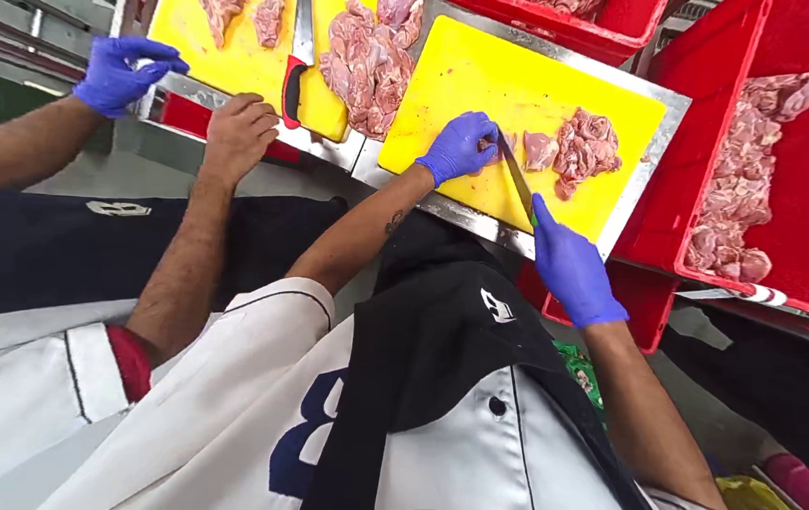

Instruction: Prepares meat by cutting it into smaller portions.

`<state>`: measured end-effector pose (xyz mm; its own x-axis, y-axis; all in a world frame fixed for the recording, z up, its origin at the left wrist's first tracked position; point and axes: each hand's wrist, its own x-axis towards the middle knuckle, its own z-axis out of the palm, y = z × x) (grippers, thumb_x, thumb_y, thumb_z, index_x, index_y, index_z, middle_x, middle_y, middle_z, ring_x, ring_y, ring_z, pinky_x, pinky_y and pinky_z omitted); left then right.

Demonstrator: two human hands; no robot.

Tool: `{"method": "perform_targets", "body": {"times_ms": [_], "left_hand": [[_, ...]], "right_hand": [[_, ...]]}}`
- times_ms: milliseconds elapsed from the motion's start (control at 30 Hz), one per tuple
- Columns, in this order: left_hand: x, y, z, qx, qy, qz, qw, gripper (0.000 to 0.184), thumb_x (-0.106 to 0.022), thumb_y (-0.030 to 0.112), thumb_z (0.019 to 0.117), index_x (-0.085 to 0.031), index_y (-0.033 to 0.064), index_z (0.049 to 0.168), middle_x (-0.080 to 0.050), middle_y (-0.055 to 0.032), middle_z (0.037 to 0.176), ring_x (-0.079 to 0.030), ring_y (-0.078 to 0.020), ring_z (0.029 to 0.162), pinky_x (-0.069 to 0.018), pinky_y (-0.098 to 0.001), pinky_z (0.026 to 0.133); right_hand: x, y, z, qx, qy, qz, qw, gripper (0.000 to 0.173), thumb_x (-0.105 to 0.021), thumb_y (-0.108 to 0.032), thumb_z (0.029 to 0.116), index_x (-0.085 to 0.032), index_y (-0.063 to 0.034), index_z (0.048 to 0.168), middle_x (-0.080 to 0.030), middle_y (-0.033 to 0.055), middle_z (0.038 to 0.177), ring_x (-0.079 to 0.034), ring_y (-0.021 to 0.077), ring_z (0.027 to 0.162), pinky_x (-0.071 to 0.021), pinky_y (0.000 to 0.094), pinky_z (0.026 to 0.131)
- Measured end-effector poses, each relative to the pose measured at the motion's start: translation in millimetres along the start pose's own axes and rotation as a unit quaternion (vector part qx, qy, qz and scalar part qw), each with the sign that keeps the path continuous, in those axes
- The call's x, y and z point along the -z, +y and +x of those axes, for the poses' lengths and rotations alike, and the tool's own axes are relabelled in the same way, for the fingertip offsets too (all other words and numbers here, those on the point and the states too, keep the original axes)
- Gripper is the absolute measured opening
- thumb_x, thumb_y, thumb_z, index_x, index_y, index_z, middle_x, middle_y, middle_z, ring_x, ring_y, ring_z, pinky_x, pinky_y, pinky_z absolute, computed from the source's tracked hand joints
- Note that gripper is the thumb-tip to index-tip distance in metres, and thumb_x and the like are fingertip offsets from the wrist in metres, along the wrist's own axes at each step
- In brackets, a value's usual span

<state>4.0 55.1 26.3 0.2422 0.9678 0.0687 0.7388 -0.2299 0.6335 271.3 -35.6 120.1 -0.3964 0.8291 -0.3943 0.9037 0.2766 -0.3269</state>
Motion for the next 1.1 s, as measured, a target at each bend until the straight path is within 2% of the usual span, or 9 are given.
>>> {"method": "perform_targets", "body": {"times_ms": [167, 300, 467, 567, 667, 767, 900, 1000, 1100], "left_hand": [[-2, 0, 1, -0.021, -0.02, 0.034, 0.999, 0.025, -0.065, 0.029, 0.0933, -0.076, 0.0075, 0.099, -0.073, -0.0109, 0.108, -0.067, -0.0274, 0.109, -0.0523, -0.0436, 0.099], [6, 11, 3, -0.008, -0.087, 0.077, 0.993, 0.043, -0.075, 0.036, 0.0828, -0.072, 0.0048, 0.111, -0.069, -0.0137, 0.117, -0.066, -0.0299, 0.113, -0.0535, -0.0479, 0.099], [38, -2, 47, 0.082, -0.065, 0.05, 0.993, 0.032, -0.067, 0.013, 0.0884, -0.068, 0.0061, 0.119, -0.074, -0.0137, 0.107, -0.071, -0.0302, 0.104, -0.0564, -0.0526, 0.094], [62, -10, 48, 0.043, -0.109, 0.003, 0.993, 0.033, -0.063, 0.013, 0.0905, -0.07, 0.0044, 0.122, -0.073, -0.0156, 0.111, -0.07, -0.0284, 0.106, -0.0538, -0.0483, 0.097], [49, 0, 17, -0.016, -0.191, -0.01, 0.981, 0.044, -0.075, 0.015, 0.0837, -0.068, 0.0071, 0.126, -0.069, -0.0144, 0.124, -0.064, -0.0288, 0.119, -0.0501, -0.0488, 0.106], [26, 1, -7, -0.041, -0.149, 0.005, 0.988, 0.031, -0.071, 0.017, 0.0899, -0.072, 0.0067, 0.119, -0.071, -0.0127, 0.116, -0.067, -0.0267, 0.113, -0.0512, -0.0459, 0.104], [26, 0, -4, 0.003, -0.055, -0.039, 0.998, 0.025, -0.062, 0.023, 0.1001, -0.073, 0.0007, 0.107, -0.074, -0.0123, 0.095, -0.071, -0.0212, 0.088, -0.0586, -0.0413, 0.086], [33, 3, 6, -0.01, 0.014, -0.094, 0.995, 0.019, -0.063, 0.017, 0.0988, -0.073, 0.0016, 0.103, -0.073, -0.0088, 0.094, -0.071, -0.0155, 0.086, -0.0596, -0.0344, 0.08], [29, -8, 2, 0.003, 0.008, -0.037, 0.999, 0.023, -0.066, 0.016, 0.0943, -0.071, 0.0016, 0.111, -0.073, -0.0117, 0.104, -0.071, -0.0213, 0.096, -0.0582, -0.0397, 0.089]], "right_hand": [[-21, -14, 55, -0.003, 0.022, 0.033, 0.999, 0.053, -0.034, -0.027, 0.1105, -0.026, -0.0328, 0.163, -0.07, 0.019, 0.09, -0.07, 0.0416, 0.081, -0.0542, 0.062, 0.068], [-9, -31, 111, 0.044, 0.073, 0.091, 0.992, 0.052, -0.037, -0.024, 0.1105, -0.031, -0.0294, 0.162, -0.07, 0.0227, 0.09, -0.068, 0.0442, 0.074, -0.0533, 0.0637, 0.061], [6, 1, 74, 0.015, 0.057, 0.216, 0.975, 0.05, -0.04, -0.03, 0.1103, -0.036, -0.0336, 0.16, -0.068, 0.0151, 0.085, -0.062, 0.0303, 0.058, -0.0522, 0.0522, 0.051], [15, 21, 47, -0.008, 0.073, 0.297, 0.952, 0.052, -0.038, -0.028, 0.1108, -0.031, -0.0334, 0.162, -0.065, 0.0099, 0.087, -0.056, 0.0221, 0.054, -0.0508, 0.043, 0.048], [11, 34, 26, -0.043, 0.095, 0.378, 0.92, 0.052, -0.038, -0.027, 0.1113, -0.031, -0.0332, 0.163, -0.063, 0.0061, 0.084, -0.053, 0.0159, 0.049, -0.0503, 0.0347, 0.044], [0, 37, 8, -0.067, 0.1, 0.426, 0.897, 0.052, -0.039, -0.027, 0.1112, -0.031, -0.0325, 0.162, -0.063, 0.0044, 0.085, -0.052, 0.0139, 0.048, -0.0488, 0.0314, 0.042], [-20, 36, -4, -0.053, 0.101, 0.465, 0.878, 0.051, -0.04, -0.026, 0.1111, -0.034, -0.0291, 0.162, -0.064, 0.0027, 0.082, -0.05, 0.0123, 0.046, -0.0473, 0.0288, 0.041], [-28, 34, -4, -0.046, 0.101, 0.473, 0.874, 0.051, -0.041, -0.026, 0.1106, -0.035, -0.0297, 0.161, -0.065, 0.0025, 0.082, -0.051, 0.0127, 0.047, -0.0474, 0.0294, 0.041], [-34, 35, -8, -0.041, 0.098, 0.469, 0.877, 0.051, -0.041, -0.026, 0.1107, -0.035, -0.0284, 0.161, -0.065, 0.0023, 0.082, -0.051, 0.0125, 0.047, -0.0472, 0.0291, 0.041]]}}
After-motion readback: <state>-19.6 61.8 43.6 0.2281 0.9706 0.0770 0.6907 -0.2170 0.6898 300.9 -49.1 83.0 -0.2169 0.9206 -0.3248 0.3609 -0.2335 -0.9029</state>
